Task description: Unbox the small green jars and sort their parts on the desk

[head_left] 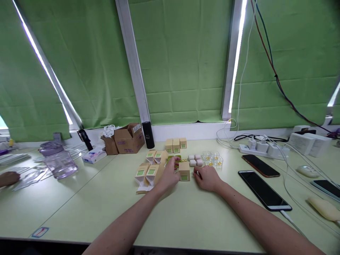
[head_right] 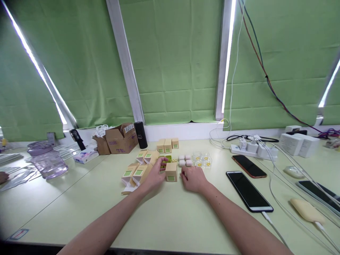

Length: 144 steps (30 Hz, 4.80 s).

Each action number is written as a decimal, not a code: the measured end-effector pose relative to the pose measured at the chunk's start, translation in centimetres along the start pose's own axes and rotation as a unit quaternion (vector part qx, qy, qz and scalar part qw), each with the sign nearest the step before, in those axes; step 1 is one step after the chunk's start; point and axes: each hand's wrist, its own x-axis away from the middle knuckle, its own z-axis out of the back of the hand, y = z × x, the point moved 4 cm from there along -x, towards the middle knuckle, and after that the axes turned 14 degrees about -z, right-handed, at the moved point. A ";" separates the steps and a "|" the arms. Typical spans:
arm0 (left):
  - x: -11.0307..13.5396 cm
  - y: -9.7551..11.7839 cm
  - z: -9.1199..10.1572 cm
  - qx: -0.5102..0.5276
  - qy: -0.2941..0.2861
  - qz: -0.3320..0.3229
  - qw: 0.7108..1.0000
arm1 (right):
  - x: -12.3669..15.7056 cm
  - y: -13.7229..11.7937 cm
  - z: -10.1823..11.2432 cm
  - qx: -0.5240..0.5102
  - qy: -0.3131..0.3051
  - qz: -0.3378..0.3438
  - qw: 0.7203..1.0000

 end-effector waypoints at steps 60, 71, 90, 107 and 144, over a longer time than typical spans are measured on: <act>1.2 1.2 -2.0 -0.015 0.032 0.016 0.999 | -0.3 1.1 0.8 -0.144 0.114 -0.056 0.981; 1.4 3.6 -0.6 -0.223 0.065 -0.207 0.950 | 1.8 -0.7 2.8 -0.275 0.226 0.066 0.932; 2.3 4.8 -1.4 -0.424 0.062 -0.361 0.828 | 2.9 -2.3 2.9 -0.326 0.249 0.210 0.887; 2.0 2.8 -2.9 -0.320 -0.002 -0.223 0.921 | 2.0 -2.0 1.9 -0.210 0.207 0.121 0.948; 1.5 2.4 -2.1 -0.242 -0.032 -0.176 0.954 | 1.0 -0.3 2.6 -0.315 0.245 0.078 0.914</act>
